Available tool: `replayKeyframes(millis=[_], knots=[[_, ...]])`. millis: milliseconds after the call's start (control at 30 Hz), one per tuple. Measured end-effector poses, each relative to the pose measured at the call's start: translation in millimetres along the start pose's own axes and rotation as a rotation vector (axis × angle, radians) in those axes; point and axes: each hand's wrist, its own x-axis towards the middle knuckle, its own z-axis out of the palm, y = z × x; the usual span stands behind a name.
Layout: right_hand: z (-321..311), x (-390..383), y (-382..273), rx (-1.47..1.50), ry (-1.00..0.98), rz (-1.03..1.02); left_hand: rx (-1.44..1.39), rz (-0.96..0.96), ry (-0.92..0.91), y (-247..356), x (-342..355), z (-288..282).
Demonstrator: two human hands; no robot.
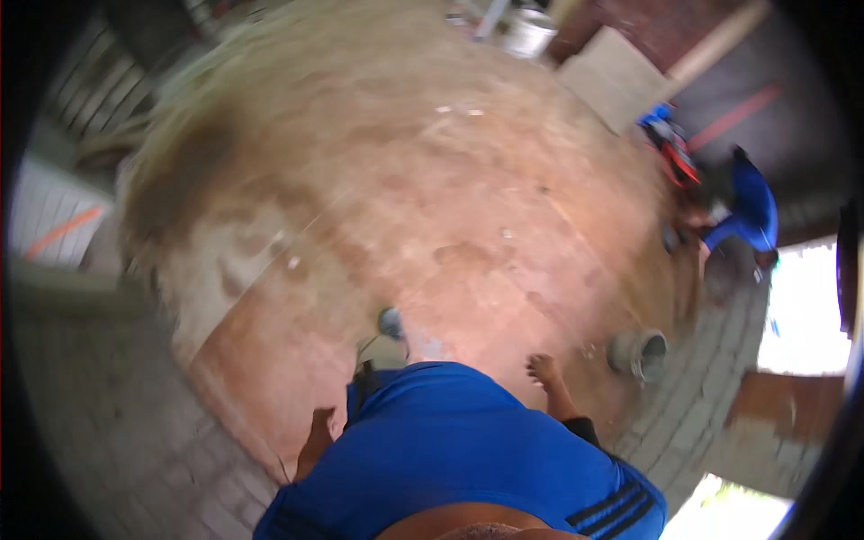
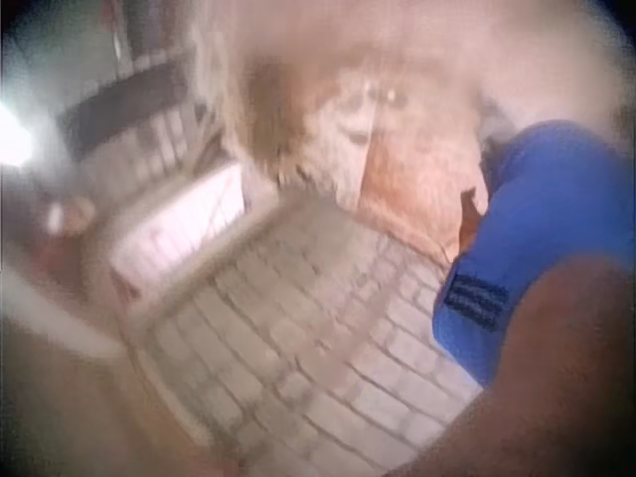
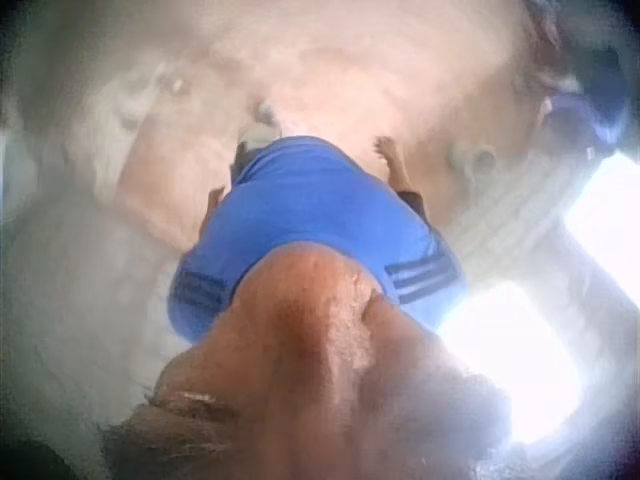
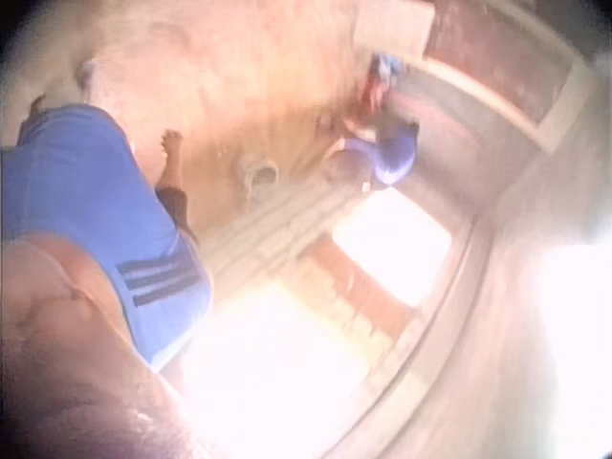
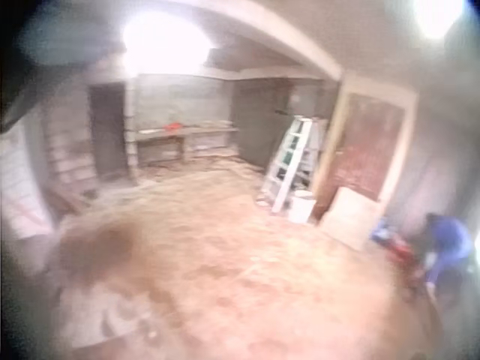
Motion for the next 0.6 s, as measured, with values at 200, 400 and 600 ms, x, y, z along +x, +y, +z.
replayKeyframes(millis=[200, 400, 600], knots=[[92.9, 15.9, -141.0, -0.367, -0.142, -0.013, -0.648, -0.177, 0.005, 43.0, 86.8, -110.9], [93.2, 112.9, -226.0, -0.568, -0.107, 0.067, -0.780, -0.066, 0.224, 198.1, 167.9, -219.8], [114.4, 256.0, -341.5, -0.667, -0.233, 0.041, -0.585, -0.121, 0.137, 294.3, 255.7, -293.4]])
